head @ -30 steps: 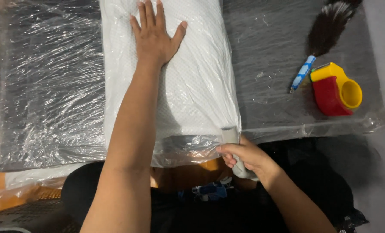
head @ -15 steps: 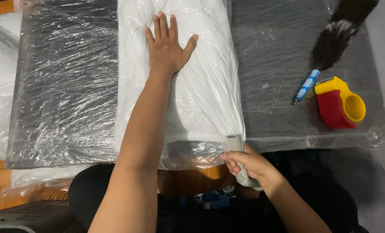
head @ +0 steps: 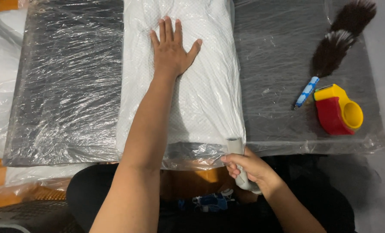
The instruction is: A person is compressing a pillow by placing it in a plastic bag and using a vacuum cleaner to remove the air before sealing it with tape.
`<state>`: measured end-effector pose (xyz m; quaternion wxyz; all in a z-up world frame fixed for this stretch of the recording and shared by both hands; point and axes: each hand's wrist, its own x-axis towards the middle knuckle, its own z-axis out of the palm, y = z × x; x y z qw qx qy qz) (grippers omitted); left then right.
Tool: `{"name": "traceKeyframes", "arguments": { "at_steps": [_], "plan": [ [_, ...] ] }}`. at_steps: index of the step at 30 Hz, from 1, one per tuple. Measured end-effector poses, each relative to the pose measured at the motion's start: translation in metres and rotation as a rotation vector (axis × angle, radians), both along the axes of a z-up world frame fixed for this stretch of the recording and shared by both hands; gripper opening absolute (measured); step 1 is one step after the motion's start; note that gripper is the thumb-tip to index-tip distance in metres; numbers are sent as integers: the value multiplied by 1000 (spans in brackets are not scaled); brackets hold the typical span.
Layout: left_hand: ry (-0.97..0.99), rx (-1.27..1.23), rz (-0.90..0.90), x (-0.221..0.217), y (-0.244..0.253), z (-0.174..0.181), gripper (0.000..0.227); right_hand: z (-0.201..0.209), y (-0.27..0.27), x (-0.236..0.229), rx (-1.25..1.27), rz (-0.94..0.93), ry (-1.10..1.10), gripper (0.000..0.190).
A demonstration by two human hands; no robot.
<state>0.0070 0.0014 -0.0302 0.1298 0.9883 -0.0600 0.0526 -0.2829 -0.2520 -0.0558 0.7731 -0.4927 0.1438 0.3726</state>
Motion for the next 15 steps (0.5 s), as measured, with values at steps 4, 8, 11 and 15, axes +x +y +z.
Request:
{"name": "traceKeyframes", "arguments": {
  "at_steps": [4, 8, 11, 15],
  "plan": [
    [-7, -7, 2, -1, 0, -1, 102, -4, -1, 0, 24, 26, -48, 5],
    [-2, -3, -4, -1, 0, -1, 102, -1, 0, 0, -31, 14, 2, 10],
    [5, -9, 1, -1, 0, 0, 101, -2, 0, 1, -11, 27, -28, 7],
    [-5, -18, -1, -1, 0, -2, 101, -3, 0, 1, -7, 24, -29, 7]
  ]
}}
